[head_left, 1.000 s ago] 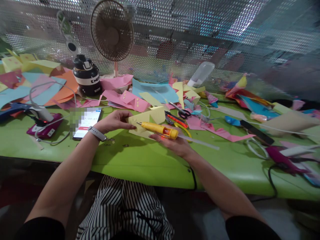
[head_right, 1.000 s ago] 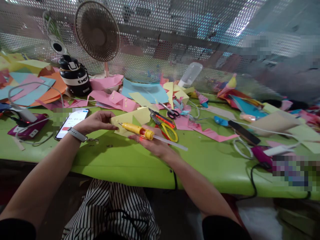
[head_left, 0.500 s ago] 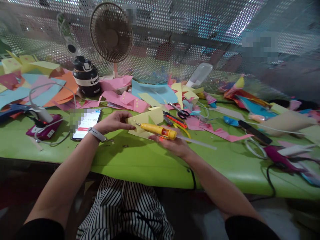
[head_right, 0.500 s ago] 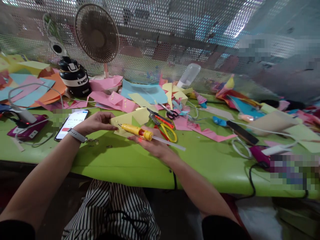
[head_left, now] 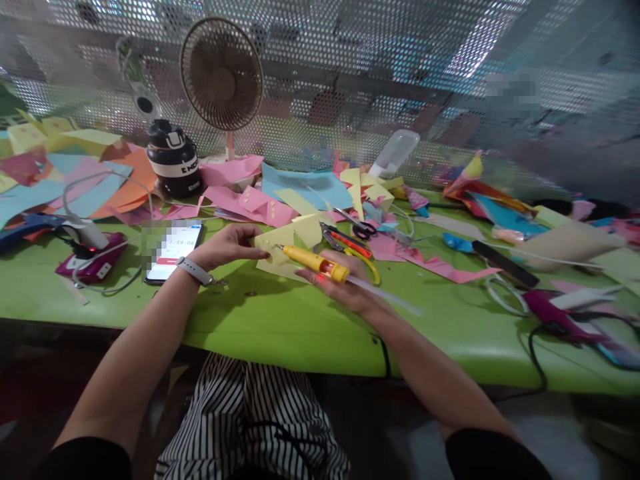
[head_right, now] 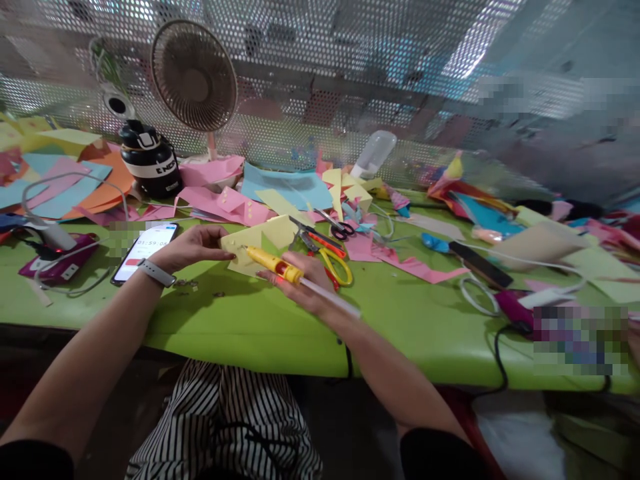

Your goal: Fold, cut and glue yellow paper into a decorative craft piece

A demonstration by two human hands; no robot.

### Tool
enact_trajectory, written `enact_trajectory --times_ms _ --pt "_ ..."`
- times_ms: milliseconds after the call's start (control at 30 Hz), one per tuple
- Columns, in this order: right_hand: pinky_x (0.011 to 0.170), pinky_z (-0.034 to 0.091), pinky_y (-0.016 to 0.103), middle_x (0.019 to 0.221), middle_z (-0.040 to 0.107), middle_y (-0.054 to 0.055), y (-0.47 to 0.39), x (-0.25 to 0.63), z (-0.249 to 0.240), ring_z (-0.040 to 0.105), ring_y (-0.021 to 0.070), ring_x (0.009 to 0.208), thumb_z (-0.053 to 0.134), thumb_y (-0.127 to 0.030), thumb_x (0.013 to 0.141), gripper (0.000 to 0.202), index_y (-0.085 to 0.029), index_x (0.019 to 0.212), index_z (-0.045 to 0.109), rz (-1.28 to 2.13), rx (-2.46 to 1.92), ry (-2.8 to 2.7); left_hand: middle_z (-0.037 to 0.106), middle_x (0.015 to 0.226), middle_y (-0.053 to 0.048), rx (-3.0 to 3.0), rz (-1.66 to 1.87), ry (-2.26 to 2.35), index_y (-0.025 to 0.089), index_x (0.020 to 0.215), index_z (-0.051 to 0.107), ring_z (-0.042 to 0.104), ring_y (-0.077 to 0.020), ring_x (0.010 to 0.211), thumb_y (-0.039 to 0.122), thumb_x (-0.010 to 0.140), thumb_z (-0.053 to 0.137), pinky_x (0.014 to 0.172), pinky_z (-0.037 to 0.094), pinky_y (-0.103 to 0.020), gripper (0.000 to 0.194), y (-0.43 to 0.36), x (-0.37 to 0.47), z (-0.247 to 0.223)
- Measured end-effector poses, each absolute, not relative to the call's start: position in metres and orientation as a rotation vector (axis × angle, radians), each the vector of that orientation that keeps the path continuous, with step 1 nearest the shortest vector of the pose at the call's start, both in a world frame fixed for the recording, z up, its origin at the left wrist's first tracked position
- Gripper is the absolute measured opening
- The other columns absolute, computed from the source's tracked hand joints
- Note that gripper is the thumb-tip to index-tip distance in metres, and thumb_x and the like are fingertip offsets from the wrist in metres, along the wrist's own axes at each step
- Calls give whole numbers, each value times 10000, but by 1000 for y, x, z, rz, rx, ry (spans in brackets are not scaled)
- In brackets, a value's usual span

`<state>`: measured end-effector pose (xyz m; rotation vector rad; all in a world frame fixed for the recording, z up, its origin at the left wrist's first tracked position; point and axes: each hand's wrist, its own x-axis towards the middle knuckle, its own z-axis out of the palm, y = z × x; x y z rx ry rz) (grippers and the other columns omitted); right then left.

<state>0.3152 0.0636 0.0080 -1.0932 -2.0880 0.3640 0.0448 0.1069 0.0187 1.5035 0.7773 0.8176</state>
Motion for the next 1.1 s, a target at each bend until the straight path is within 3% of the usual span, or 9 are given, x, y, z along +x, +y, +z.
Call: enact_trajectory --times_ms 133,233,467,600,800,867,933,1000,1100 --pt "713 510 328 829 667 62 70 327 14 635 201 770 648 -441 916 241 -228 845 562 -238 -977 -1924 770 896 -51 1490 821 789 140 893 728 703 -135 793 229 695 859 759 560 -257 254 109 43 18" --pt "744 521 348 855 665 66 73 350 21 645 226 808 669 -432 887 228 -235 898 555 -424 -1046 -1789 772 886 -49 1478 799 807 141 903 734 707 -138 797 252 683 873 783 561 -264 284 110 42 19" --pt "749 518 396 937 675 105 64 440 -10 635 264 839 593 -492 883 283 -225 974 594 -370 -1502 -1767 754 838 -32 1435 922 871 143 863 722 687 -131 755 271 637 906 736 544 -245 319 113 40 23" --pt "799 529 451 1050 696 162 61 478 -39 654 319 942 650 -462 802 409 -182 1101 642 -184 -1807 -1819 737 808 -26 1427 995 875 141 831 713 668 -117 722 258 647 896 723 535 -246 285 117 38 22" --pt "774 559 388 1042 747 122 61 508 -26 708 283 900 740 -388 701 478 -179 1128 687 152 -1916 -2085 741 835 -30 1429 1035 854 143 839 713 671 -119 757 251 660 882 762 537 -260 269 119 35 20" --pt "688 556 376 978 759 99 62 506 -10 713 292 854 756 -417 699 386 -202 1019 723 18 -1888 -2241 737 823 -31 1437 1031 850 137 829 714 667 -116 747 260 667 877 748 533 -254 261 118 35 20" --pt "590 530 367 893 754 98 65 487 5 704 297 779 712 -420 781 305 -199 990 734 -212 -1807 -2293 733 806 -31 1437 1033 836 133 805 710 663 -114 737 257 661 878 737 527 -248 254 118 35 19" --pt "579 526 348 988 751 94 72 450 15 697 257 761 614 -319 891 262 -211 1108 716 -335 -1637 -2332 734 809 -31 1433 1027 822 132 796 707 668 -117 750 241 650 880 749 527 -248 252 118 34 19" --pt "614 526 319 1101 710 117 89 380 20 680 219 801 510 -127 927 430 -209 1332 626 -472 -1456 -2560 738 821 -33 1428 1003 816 133 803 709 674 -122 766 225 656 872 769 531 -254 238 118 33 18"
